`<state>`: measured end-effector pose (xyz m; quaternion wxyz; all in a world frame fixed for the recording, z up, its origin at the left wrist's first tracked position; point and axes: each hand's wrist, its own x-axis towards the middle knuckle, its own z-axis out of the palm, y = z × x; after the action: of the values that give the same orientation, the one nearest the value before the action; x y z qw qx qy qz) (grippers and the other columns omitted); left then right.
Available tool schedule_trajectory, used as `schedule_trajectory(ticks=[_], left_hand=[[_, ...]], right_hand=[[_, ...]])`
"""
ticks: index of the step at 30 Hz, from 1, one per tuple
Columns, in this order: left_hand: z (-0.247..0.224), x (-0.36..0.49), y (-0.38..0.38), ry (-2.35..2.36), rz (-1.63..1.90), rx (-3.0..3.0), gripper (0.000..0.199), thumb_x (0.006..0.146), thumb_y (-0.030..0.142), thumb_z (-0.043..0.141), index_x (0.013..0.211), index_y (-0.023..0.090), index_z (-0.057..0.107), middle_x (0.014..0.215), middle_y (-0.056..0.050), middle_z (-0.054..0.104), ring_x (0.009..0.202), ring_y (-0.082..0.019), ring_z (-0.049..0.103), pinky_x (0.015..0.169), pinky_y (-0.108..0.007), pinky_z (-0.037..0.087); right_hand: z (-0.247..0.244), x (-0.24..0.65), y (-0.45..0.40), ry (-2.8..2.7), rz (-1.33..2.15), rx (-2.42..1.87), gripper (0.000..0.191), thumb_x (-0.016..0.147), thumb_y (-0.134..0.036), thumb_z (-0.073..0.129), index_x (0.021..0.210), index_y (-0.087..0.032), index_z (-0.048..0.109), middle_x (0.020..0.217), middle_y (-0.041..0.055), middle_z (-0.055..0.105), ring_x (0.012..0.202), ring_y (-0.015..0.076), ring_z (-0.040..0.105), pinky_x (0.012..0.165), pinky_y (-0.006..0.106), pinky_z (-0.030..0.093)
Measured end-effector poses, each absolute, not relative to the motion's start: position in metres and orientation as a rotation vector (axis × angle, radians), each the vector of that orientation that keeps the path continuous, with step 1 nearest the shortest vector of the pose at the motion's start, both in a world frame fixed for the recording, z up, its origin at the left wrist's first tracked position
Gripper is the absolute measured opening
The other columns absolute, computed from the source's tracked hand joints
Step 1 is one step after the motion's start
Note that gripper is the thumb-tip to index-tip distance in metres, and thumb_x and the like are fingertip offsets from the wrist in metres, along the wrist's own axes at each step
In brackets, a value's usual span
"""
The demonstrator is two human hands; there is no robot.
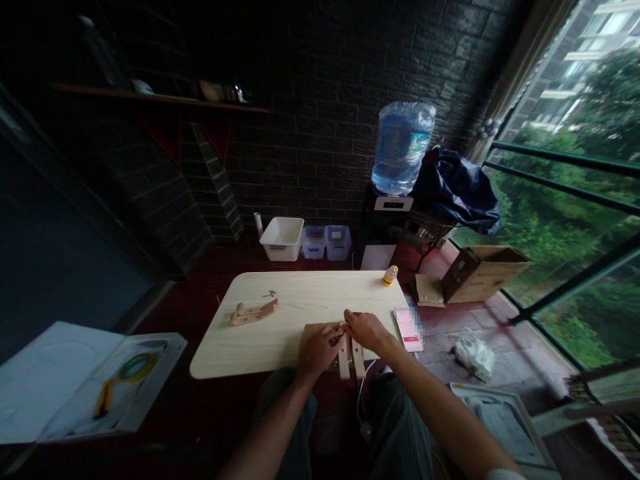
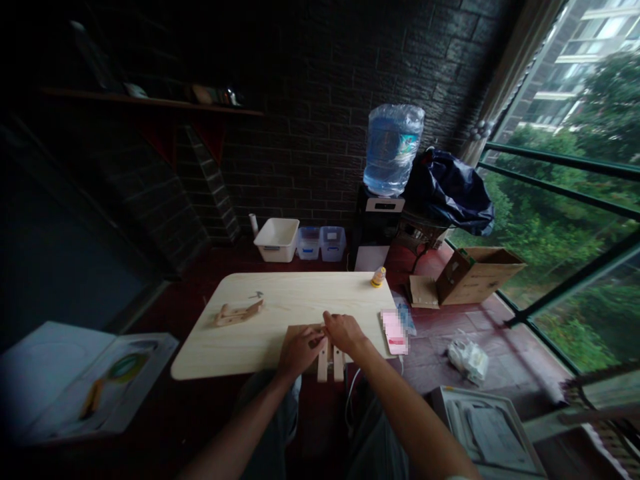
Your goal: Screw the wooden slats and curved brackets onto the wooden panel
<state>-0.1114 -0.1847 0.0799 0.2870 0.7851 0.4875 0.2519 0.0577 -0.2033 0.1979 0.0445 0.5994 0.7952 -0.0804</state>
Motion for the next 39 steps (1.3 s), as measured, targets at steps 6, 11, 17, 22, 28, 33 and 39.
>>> schedule_trajectory(ticks=[6,11,17,22,28,33,39], left_hand=[[0.074,-0.109,-0.185,1.319,0.693,2.082,0.019,0.092,0.032,0.063,0.102,0.026,0.077,0.106,-0.003,0.073,0.094,-0.017,0.069,0.086,-0.027,0.052],[0.067,-0.109,-0.183,1.291,0.731,2.124,0.02,0.094,0.034,0.061,0.102,0.025,0.077,0.107,-0.003,0.073,0.089,-0.015,0.068,0.085,-0.026,0.053],[0.063,-0.109,-0.18,1.301,0.694,2.113,0.02,0.094,0.034,0.062,0.104,0.025,0.077,0.108,-0.003,0.072,0.091,-0.015,0.068,0.086,-0.026,0.053],[0.06,-0.108,-0.181,1.296,0.716,2.106,0.022,0.094,0.036,0.062,0.106,0.025,0.076,0.109,-0.004,0.072,0.092,-0.016,0.069,0.086,-0.025,0.053],[0.059,-0.11,-0.18,1.282,0.7,2.105,0.021,0.095,0.036,0.062,0.106,0.025,0.076,0.104,-0.003,0.071,0.092,-0.015,0.068,0.086,-0.026,0.053],[0.062,-0.112,-0.181,1.283,0.65,2.091,0.021,0.094,0.032,0.061,0.107,0.023,0.076,0.103,-0.003,0.071,0.089,-0.015,0.067,0.085,-0.026,0.052],[0.067,-0.115,-0.181,1.279,0.621,2.141,0.024,0.095,0.035,0.061,0.11,0.025,0.076,0.102,-0.003,0.07,0.089,-0.015,0.066,0.085,-0.027,0.05]], right_hand=[[0.206,0.055,-0.206,2.542,-0.207,1.738,0.023,0.103,-0.028,0.044,0.122,-0.019,0.054,0.116,0.0139,0.071,0.104,0.0246,0.071,0.083,0.032,0.052],[0.204,0.051,-0.203,2.476,-0.198,1.713,0.026,0.104,-0.027,0.041,0.124,-0.015,0.052,0.114,0.0171,0.072,0.102,0.0261,0.072,0.082,0.033,0.054],[0.203,0.052,-0.2,2.497,-0.164,1.688,0.03,0.103,-0.03,0.045,0.128,-0.015,0.05,0.115,0.0171,0.072,0.104,0.0263,0.072,0.082,0.032,0.055],[0.2,0.054,-0.198,2.521,-0.129,1.633,0.026,0.101,-0.022,0.044,0.126,-0.017,0.052,0.118,0.0163,0.071,0.104,0.0258,0.072,0.082,0.033,0.056],[0.196,0.048,-0.194,2.443,-0.155,1.696,0.027,0.103,-0.027,0.043,0.124,-0.014,0.053,0.114,0.0203,0.072,0.103,0.0276,0.072,0.083,0.036,0.056],[0.195,0.046,-0.197,2.441,-0.214,1.705,0.031,0.102,-0.029,0.043,0.13,-0.015,0.049,0.117,0.0192,0.072,0.106,0.0276,0.072,0.084,0.036,0.055],[0.187,0.043,-0.2,2.36,-0.236,1.777,0.031,0.104,-0.027,0.04,0.13,-0.013,0.047,0.112,0.021,0.072,0.101,0.029,0.073,0.08,0.036,0.055]])
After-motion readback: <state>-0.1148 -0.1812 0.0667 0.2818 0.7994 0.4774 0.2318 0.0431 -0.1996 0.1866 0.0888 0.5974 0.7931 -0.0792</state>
